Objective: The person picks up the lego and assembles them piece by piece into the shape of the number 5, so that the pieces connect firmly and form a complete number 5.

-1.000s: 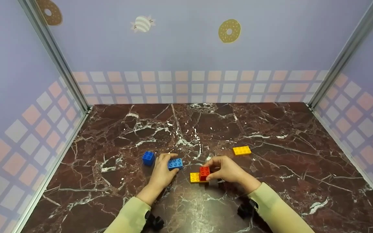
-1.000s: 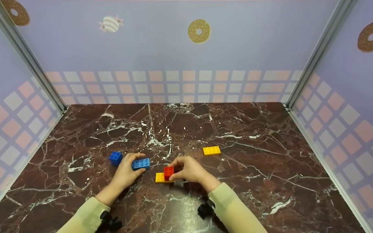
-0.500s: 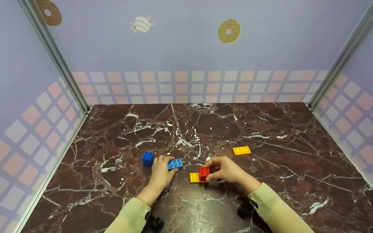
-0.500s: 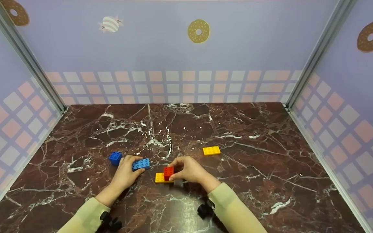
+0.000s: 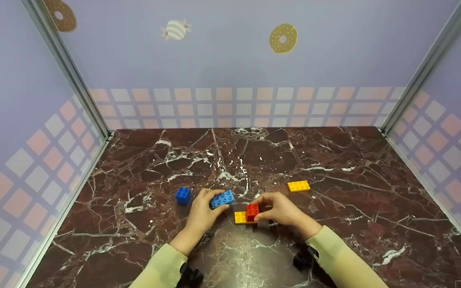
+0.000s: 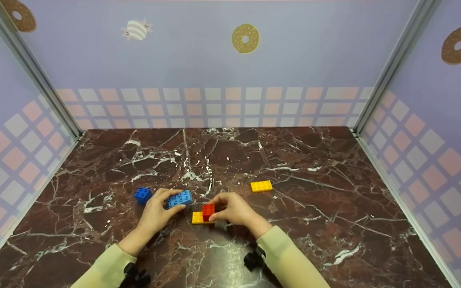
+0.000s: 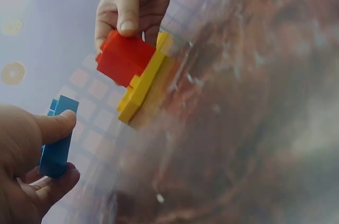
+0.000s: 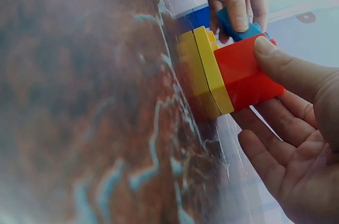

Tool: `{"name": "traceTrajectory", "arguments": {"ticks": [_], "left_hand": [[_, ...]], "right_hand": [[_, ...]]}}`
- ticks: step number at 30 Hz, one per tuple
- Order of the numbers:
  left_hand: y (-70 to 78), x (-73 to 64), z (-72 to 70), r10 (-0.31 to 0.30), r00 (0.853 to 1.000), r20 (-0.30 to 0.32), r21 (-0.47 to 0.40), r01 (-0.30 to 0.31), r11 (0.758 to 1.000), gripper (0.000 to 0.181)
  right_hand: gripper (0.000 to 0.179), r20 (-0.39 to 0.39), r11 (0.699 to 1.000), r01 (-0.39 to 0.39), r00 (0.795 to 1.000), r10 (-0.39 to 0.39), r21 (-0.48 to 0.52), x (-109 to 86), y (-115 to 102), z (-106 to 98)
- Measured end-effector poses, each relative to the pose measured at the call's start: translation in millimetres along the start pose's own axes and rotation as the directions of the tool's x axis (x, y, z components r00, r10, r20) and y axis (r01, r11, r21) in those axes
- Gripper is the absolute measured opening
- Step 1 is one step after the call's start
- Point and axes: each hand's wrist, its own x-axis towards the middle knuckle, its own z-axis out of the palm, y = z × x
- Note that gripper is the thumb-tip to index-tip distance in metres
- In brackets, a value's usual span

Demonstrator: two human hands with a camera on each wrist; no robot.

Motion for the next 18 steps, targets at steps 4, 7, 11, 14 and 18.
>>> {"name": "traceTrajectory", "arguments": {"ticks": [4,7,11,14,18], "left_hand": [[6.3,-0.5,-1.0,0.004,1.0,0.012,-0.025,-0.004,1.0,0.043],[9.6,-1.0,-0.9,0.021,1.0,0.004,-0.039,-0.021,0.999,0.043],[15.4,-2.3,-0.2,0.032,0.999,-0.017,-0.092,-0.034,0.995,0.044],[20.8,-3.6,1.0,0.039,0.999,-0.024,-0.156,-0.043,0.987,0.043],[26.8,-6.1,4.1,0.05,0.999,-0.02,-0.229,-0.053,0.972,0.043]], "right_hand": [[0.034,-0.011,1.0,0.003,1.0,-0.003,-0.014,0.1,0,0],[0.034,-0.02,1.0,0.004,1.0,-0.005,-0.025,0.5,1,1],[0.033,-0.027,1.0,0.006,1.0,-0.007,-0.025,0.9,1,1],[0.034,-0.027,1.0,0.004,1.0,-0.005,-0.014,1.0,1,1],[0.034,-0.023,1.0,0.0,1.0,0.0,-0.011,0.7,1,0]]}}
